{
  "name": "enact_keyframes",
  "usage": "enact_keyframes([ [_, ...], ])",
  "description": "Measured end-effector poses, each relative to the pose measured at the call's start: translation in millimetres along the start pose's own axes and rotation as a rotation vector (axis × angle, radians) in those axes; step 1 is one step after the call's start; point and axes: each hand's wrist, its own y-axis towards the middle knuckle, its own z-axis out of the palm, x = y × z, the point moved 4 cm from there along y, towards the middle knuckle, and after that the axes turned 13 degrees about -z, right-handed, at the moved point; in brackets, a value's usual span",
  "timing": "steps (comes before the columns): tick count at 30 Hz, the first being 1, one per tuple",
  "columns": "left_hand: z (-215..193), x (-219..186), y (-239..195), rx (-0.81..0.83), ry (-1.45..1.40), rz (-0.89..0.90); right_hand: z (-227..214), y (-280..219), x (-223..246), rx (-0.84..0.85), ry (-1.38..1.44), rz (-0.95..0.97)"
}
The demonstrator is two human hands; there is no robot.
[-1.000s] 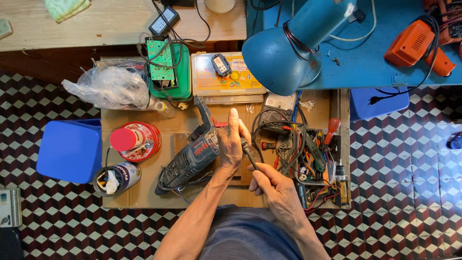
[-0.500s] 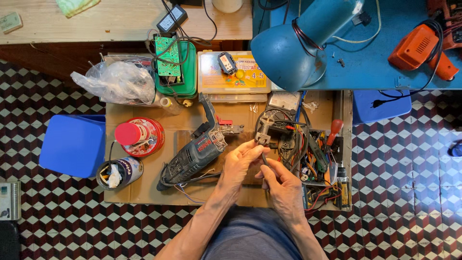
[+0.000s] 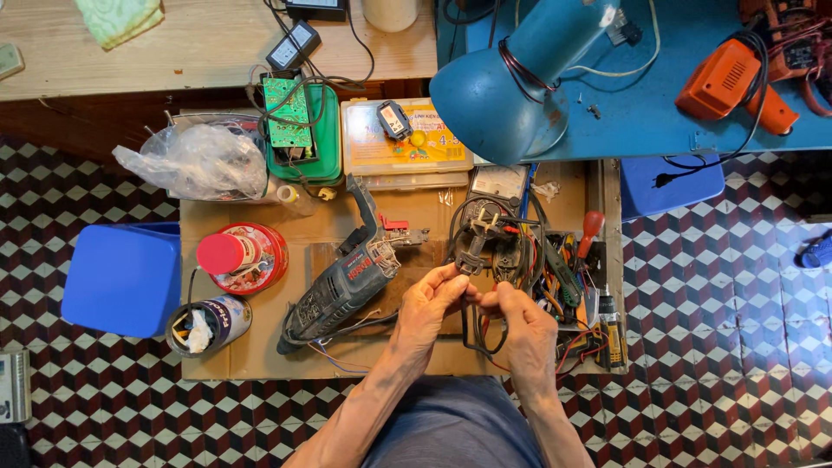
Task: The person repairs a power cord by stripping insulation, twisting exposed wires, and securing connections with electrical tape. They use pliers and a multimeter to test continuity and ensure proper wiring.
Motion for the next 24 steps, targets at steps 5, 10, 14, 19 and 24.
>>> enact_keyframes([
  [5, 1.1, -0.7, -8.3, -0.004, 0.039, -0.074, -10.6, 35.9, 7.5, -0.091, 0.145, 0.023],
  [10, 2.8, -1.3, -14.2, 0.037, 0.091, -0.084, -7.4, 56.0, 13.6, 0.027, 0.309, 0.022],
  [14, -0.8, 0.4, -13.0, 0.031, 0.117, -0.072, -8.5, 57.6, 13.3, 0.014, 0.286, -0.005],
  [19, -9.4, 4.9, -7.8, -0.011, 0.154, -0.051, -12.3, 50.9, 13.2, -0.047, 0.363, -0.020],
  [24, -15.9, 9.7, -0.1, 0.001, 0.203, 0.012, -11.8, 44.1, 15.6, -0.057, 0.335, -0.052],
])
